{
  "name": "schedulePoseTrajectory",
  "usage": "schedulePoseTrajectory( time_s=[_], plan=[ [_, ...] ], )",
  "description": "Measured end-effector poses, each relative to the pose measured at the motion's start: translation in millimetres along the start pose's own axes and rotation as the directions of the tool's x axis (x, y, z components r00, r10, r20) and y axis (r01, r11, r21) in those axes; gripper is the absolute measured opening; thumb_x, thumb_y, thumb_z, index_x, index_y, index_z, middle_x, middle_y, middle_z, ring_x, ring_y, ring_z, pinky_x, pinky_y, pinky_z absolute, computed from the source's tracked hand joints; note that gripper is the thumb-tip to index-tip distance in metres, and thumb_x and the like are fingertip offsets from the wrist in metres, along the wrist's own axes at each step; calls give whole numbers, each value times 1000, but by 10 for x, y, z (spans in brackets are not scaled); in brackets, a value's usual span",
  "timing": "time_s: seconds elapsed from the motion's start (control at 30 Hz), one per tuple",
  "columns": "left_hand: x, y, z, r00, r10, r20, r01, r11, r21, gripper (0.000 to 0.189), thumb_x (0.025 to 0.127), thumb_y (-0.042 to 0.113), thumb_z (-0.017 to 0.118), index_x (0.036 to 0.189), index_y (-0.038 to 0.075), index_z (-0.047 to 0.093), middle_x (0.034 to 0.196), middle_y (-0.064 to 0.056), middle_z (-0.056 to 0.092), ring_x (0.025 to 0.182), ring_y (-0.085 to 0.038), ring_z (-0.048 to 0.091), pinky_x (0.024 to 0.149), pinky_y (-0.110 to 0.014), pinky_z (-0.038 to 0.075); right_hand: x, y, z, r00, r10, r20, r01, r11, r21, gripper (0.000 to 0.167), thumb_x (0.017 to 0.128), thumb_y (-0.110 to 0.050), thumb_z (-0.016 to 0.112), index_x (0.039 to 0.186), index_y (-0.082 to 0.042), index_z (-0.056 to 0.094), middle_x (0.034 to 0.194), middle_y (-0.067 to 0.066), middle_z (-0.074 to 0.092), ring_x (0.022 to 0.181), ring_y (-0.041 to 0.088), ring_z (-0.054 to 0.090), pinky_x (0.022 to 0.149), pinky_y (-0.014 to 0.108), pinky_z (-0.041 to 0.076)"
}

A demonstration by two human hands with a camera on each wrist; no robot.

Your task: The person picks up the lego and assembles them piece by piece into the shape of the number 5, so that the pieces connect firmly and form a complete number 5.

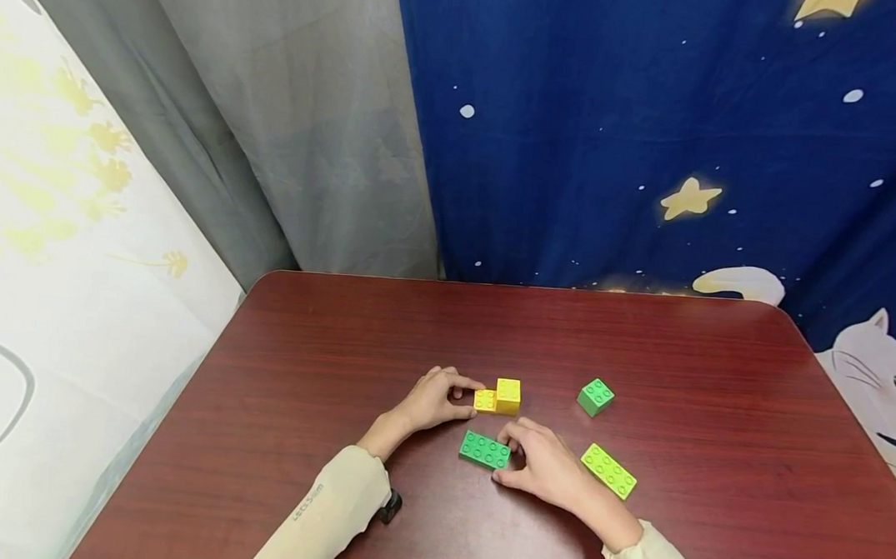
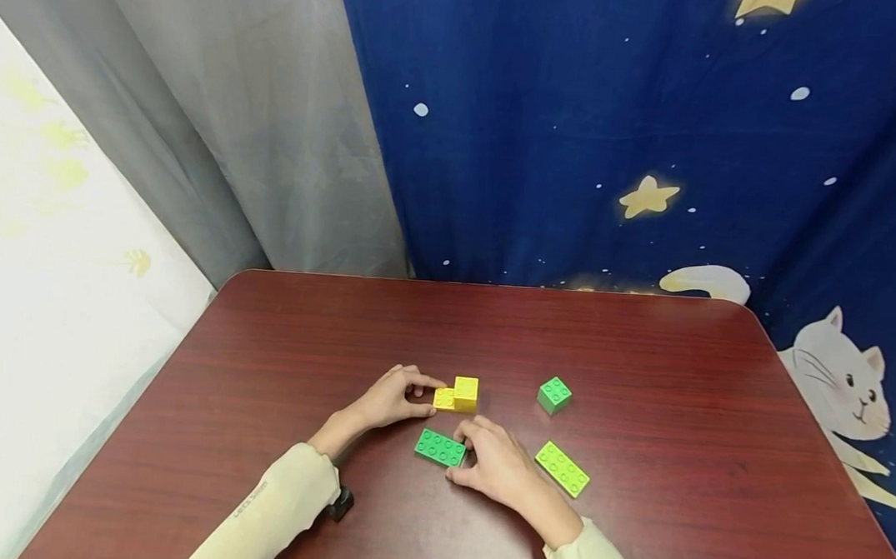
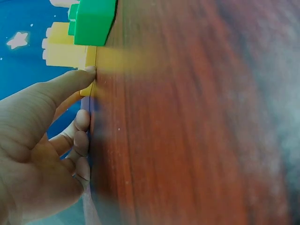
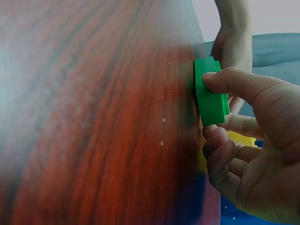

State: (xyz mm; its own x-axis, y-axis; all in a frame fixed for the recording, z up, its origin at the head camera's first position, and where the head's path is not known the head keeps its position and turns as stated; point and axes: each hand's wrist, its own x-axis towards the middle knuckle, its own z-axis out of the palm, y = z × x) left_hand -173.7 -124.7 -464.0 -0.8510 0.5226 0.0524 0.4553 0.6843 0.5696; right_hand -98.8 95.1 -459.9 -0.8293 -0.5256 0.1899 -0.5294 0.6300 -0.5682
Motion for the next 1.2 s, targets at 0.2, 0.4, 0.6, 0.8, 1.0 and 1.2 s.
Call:
schedulePoseTrajectory(
  time_s=[0.2, 0.4, 0.6, 0.8, 1.0, 1.2],
  plan=[
    [-5, 21, -9, 1000, 7, 4, -7, 1000, 3, 34, 82, 25, 73, 115, 20, 68, 75, 1, 49, 70, -13, 37, 63, -27, 27, -29, -9, -91, 999, -9, -45, 11, 999, 48, 29, 69, -18, 78, 94, -13, 64, 80, -5, 51, 64, 5, 47, 58, 21, 41],
    [-6, 42, 9, 999, 34, 1, -34, 999, 29, 39, 83, 26, 72, 121, 19, 65, 76, 2, 49, 69, -13, 36, 63, -28, 26, -44, 25, -243, 991, 18, -133, -5, 995, 96, 32, 73, -15, 77, 101, -12, 62, 87, -6, 51, 57, 1, 45, 52, 19, 39],
    [-52, 39, -63, 999, 48, 23, -48, 999, 0, 63, 82, 21, 72, 138, 9, 45, 88, -1, 53, 79, -17, 40, 70, -31, 33, 60, 101, -356, 973, 9, -233, 10, 997, 79, 36, 73, -17, 78, 105, -11, 63, 85, -1, 52, 57, 5, 45, 53, 20, 39],
    [-70, 117, -217, 994, 106, -24, -109, 985, -131, 67, 77, 21, 73, 137, 12, 46, 125, -4, 50, 111, -22, 34, 90, -42, 34, 201, 179, -409, 962, 87, -260, -54, 990, 132, 39, 74, -14, 78, 106, -9, 57, 89, -2, 53, 56, 7, 45, 53, 23, 40],
    [40, 198, -183, 985, 44, -166, -84, 968, -238, 46, 79, 29, 75, 121, 18, 61, 112, 3, 61, 102, -21, 41, 85, -42, 41, 333, 208, -383, 959, 119, -256, -79, 984, 160, 35, 76, -17, 77, 103, -13, 54, 83, 2, 52, 55, 8, 44, 51, 24, 40],
    [65, 157, -162, 981, 7, -193, -54, 970, -238, 35, 81, 31, 74, 113, 20, 64, 104, 5, 62, 96, -18, 41, 82, -42, 42, 374, 232, -375, 961, 91, -261, -52, 987, 153, 33, 77, -18, 77, 104, -14, 57, 93, 4, 56, 55, 6, 44, 49, 24, 39]
  ],
)
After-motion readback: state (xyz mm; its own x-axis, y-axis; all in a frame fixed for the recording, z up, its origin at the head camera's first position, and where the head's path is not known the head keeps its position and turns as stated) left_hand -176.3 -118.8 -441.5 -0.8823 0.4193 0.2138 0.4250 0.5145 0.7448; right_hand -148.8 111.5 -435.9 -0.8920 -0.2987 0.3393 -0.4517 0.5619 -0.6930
